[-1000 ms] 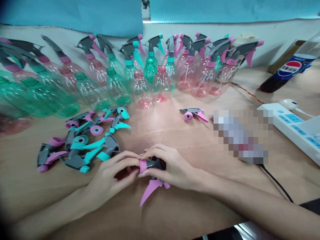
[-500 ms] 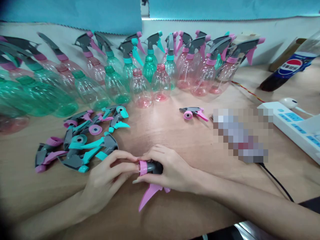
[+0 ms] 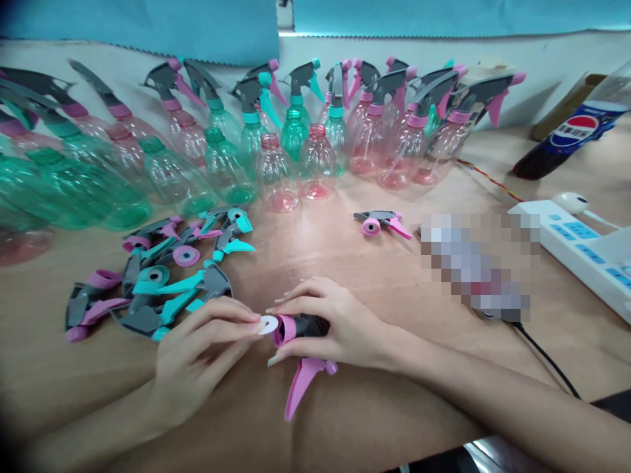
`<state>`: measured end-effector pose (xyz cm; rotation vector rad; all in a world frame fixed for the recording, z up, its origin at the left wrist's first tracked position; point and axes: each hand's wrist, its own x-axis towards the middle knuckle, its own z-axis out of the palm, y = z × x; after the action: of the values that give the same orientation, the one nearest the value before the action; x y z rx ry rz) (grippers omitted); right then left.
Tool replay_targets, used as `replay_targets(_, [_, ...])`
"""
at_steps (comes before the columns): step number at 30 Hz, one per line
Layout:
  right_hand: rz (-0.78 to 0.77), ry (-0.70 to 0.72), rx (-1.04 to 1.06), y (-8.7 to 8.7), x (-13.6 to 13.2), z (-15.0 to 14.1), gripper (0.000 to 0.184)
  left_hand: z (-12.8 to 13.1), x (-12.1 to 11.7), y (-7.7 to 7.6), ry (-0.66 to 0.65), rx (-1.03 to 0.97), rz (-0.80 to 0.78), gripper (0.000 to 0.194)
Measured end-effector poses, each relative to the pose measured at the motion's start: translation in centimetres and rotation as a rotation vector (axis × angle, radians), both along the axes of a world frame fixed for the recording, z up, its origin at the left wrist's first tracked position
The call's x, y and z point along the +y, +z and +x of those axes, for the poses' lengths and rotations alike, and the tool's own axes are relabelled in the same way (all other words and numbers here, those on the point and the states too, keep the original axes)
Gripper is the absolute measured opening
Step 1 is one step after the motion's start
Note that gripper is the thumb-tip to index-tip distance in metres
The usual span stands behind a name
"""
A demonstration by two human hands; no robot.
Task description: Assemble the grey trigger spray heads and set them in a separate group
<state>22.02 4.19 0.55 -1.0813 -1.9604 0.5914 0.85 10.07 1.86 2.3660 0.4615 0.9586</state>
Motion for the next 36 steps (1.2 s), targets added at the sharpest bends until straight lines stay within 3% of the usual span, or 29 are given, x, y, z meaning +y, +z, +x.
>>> replay_targets(4, [-0.039,-0.042,0.022,0.01,0.09,0.24,0.047,0.32,-0.06,0.39,-0.051,-0.058,0.022,0.017])
replay_targets(12, [-0.093,0.051,0.091,-0.06,0.05,-0.21,0.046,0.54,-0.13,0.33,-0.13,-0.159,0.043,0.015])
replay_targets(19, [-0.054,0.05,0.109,-0.45,-0.1,-0.1,0.05,0.44,-0.2,0.38,-0.216,-0.058,0.116,0.023])
replay_targets(25, [-0.053,0.071,0.089,-0.1,-0.16,-0.15,0.051,0.41,-0.25,0.38,-0.142,-0.041,0.217,0.025])
replay_targets(33, [-0.027,0.061,0.079,-0.17,-0.38,-0.19,0.05,0.76,-0.39,0.5,0.011,-0.061,0.085,0.019])
replay_targets(36, [-0.01,0.048,0.051,-0.18,-0.5,-0.24,0.048,0.96,-0.35,0.49,0.011,-0.023,0.055,0.017])
